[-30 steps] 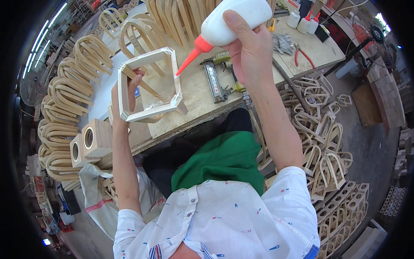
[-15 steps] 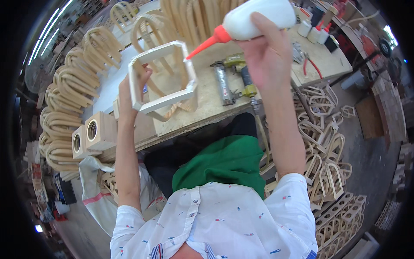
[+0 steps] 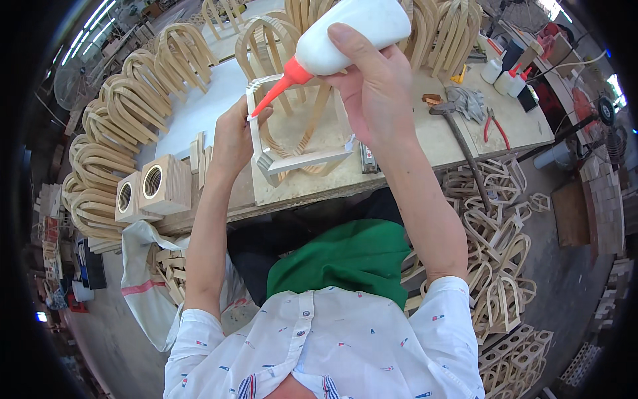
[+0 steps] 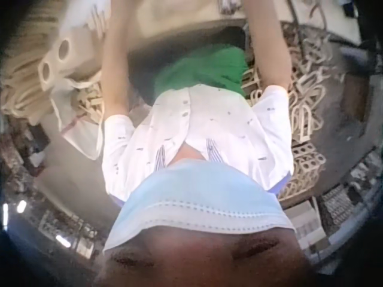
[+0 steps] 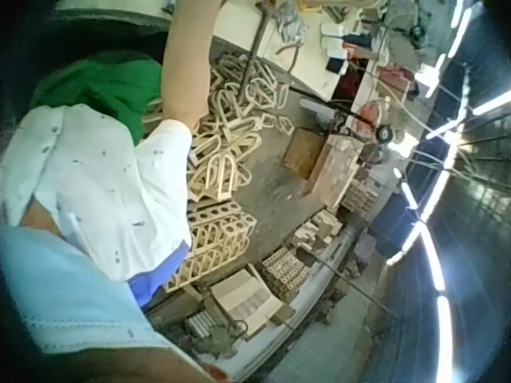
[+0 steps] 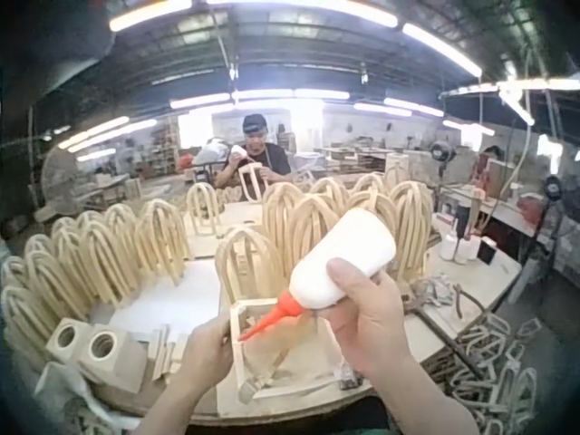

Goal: The person assembles a wooden chair frame by attaching small wooden blocks to the legs using a pneumatic nail gun and wood glue. They repeatedly pick up blocks, apply glue, position them on the frame, and secure them with nails.

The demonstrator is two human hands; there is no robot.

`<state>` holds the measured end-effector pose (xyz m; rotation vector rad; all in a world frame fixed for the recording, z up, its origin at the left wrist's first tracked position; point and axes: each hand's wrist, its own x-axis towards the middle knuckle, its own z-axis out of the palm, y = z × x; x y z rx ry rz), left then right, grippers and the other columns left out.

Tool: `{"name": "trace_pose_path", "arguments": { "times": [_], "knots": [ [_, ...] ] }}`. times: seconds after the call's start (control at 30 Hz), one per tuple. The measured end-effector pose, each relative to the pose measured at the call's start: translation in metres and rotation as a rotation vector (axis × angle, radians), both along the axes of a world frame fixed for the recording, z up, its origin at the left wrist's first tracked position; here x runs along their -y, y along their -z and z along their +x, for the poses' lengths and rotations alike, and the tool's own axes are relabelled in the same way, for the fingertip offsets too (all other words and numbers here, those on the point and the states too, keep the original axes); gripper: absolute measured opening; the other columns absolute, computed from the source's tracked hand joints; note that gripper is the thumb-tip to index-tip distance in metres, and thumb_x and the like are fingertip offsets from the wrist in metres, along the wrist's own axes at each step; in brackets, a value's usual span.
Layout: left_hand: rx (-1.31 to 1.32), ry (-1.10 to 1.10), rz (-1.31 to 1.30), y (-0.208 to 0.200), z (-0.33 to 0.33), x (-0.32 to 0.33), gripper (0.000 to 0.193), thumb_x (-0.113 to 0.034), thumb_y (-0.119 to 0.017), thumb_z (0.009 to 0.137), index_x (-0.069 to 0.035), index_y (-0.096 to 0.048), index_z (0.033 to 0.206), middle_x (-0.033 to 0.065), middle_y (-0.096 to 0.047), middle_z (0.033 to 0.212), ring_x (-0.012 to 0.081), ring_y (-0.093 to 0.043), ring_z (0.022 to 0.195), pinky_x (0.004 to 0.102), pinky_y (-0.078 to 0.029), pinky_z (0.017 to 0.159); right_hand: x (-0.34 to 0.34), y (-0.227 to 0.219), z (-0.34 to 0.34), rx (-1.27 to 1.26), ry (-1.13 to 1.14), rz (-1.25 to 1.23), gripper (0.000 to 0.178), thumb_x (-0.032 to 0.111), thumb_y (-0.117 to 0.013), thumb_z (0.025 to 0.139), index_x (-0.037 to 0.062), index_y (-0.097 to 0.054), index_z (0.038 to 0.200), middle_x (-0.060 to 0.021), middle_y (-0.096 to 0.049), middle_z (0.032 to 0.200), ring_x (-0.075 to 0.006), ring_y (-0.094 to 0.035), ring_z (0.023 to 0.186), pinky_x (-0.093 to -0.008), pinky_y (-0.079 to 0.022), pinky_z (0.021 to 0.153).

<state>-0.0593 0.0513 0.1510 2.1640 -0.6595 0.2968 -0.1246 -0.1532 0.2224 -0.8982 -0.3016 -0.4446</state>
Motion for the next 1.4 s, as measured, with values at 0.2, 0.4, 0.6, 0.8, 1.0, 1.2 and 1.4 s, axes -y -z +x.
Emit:
{"name": "trace_pose_path", "arguments": {
  "times": [0.2,0.4,0.6,0.8,1.0,1.2,1.4],
  "knots": [
    [-0.005,0.004,-0.005,0.0,0.0,0.0,0.022,-0.013,-0.064,0.09,-0.001,-0.062,0.108,0.0113,-0.065,0.084,0.0174,-0.058,0.076,0.0308,-0.047,0.074,-0.006,0.004,0.003,-0.013,0.012,-0.013,0.042,0.013,-0.063,0.09,-0.0049,-0.045,0.124,-0.0149,-0.058,0.114,-0.0294,-0.059,0.111,-0.045,-0.051,0.093],
    [0.013,0.02,-0.033,-0.002,0.0,-0.001,0.02,-0.008,-0.061,0.089,0.001,-0.06,0.106,0.0149,-0.066,0.088,0.025,-0.064,0.081,0.0356,-0.049,0.073,-0.001,0.005,-0.015,-0.032,-0.011,-0.044,0.044,0.015,-0.061,0.092,-0.0066,-0.043,0.126,-0.0193,-0.057,0.117,-0.0335,-0.058,0.114,-0.0444,-0.052,0.093],
    [-0.029,-0.01,-0.005,-0.002,0.002,-0.003,0.026,-0.012,-0.065,0.088,0.001,-0.061,0.111,0.0128,-0.069,0.092,0.0195,-0.066,0.083,0.0325,-0.05,0.076,0.005,0.003,-0.026,-0.02,0.061,-0.051,0.048,0.019,-0.06,0.093,-0.0072,-0.04,0.129,-0.0223,-0.056,0.119,-0.0374,-0.057,0.115,-0.0458,-0.051,0.095],
    [0.018,-0.042,0.024,-0.001,0.002,-0.003,0.028,-0.013,-0.066,0.088,0.002,-0.061,0.111,0.0129,-0.069,0.092,0.0193,-0.066,0.082,0.0322,-0.05,0.076,0.0,0.008,-0.038,-0.013,0.085,-0.038,0.049,0.02,-0.06,0.093,-0.0074,-0.04,0.128,-0.0226,-0.057,0.119,-0.0385,-0.057,0.114,-0.0456,-0.05,0.097],
    [0.005,-0.048,0.036,-0.002,0.002,-0.001,0.027,-0.013,-0.066,0.088,0.001,-0.061,0.111,0.0131,-0.069,0.092,0.0192,-0.066,0.082,0.0326,-0.05,0.076,-0.006,0.015,-0.04,-0.051,0.106,-0.048,0.049,0.021,-0.062,0.093,-0.0075,-0.041,0.127,-0.0219,-0.057,0.118,-0.0364,-0.058,0.113,-0.0433,-0.051,0.095],
    [0.001,-0.048,0.031,-0.002,0.001,-0.002,0.028,-0.013,-0.066,0.088,0.001,-0.061,0.112,0.0129,-0.069,0.092,0.0189,-0.066,0.082,0.0323,-0.05,0.076,-0.005,0.022,-0.04,-0.063,0.11,-0.036,0.05,0.02,-0.063,0.092,-0.0069,-0.041,0.128,-0.0213,-0.058,0.117,-0.0353,-0.059,0.112,-0.043,-0.05,0.096],
    [-0.008,-0.057,0.032,-0.001,0.002,-0.003,0.027,-0.013,-0.066,0.088,0.001,-0.062,0.111,0.0121,-0.069,0.092,0.0177,-0.065,0.083,0.0316,-0.05,0.075,-0.001,0.025,-0.044,-0.074,0.116,-0.007,0.051,0.021,-0.063,0.092,-0.007,-0.041,0.128,-0.0214,-0.058,0.117,-0.0364,-0.058,0.113,-0.0441,-0.049,0.099]
  ]
}}
